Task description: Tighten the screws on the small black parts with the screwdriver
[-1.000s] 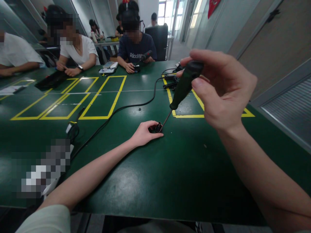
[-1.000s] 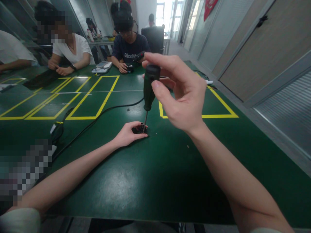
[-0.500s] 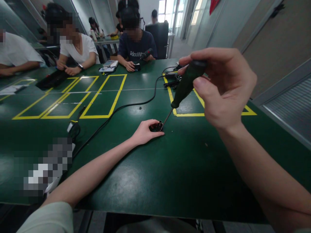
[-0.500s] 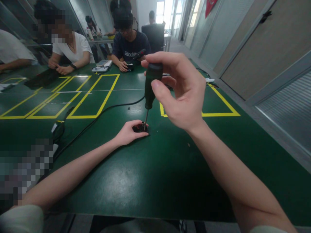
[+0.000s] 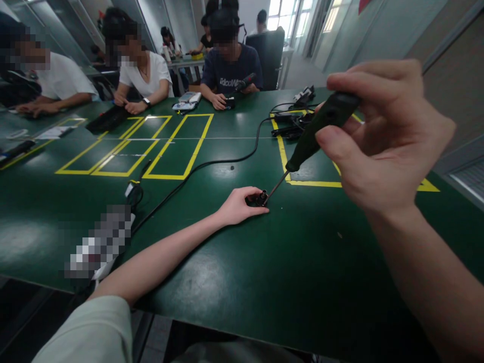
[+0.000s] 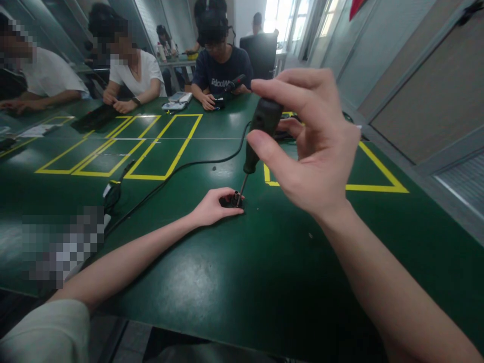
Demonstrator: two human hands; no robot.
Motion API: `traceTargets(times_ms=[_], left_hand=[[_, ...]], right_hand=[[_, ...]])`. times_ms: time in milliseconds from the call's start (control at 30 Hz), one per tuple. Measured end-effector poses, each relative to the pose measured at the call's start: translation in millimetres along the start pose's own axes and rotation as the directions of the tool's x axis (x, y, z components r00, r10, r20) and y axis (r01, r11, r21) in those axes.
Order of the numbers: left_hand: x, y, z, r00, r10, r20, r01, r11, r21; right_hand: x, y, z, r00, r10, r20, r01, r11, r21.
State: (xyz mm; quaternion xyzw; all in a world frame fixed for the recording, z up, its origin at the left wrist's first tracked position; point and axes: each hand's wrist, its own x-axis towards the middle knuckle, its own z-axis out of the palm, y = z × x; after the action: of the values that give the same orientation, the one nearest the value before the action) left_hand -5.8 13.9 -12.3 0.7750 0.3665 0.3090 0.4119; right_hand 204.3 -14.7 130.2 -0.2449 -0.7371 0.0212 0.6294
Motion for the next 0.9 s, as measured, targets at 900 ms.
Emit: traceTargets(times_ms=[900], left_hand=[[0.0,-0.9,-0.9,1.000,0.011,-0.004,-0.011,1.000,-0.010]], right_hand=[[0.8,-6.4,1.9,0.999,-0.010,-0.036,0.008,0.998,-0.055]])
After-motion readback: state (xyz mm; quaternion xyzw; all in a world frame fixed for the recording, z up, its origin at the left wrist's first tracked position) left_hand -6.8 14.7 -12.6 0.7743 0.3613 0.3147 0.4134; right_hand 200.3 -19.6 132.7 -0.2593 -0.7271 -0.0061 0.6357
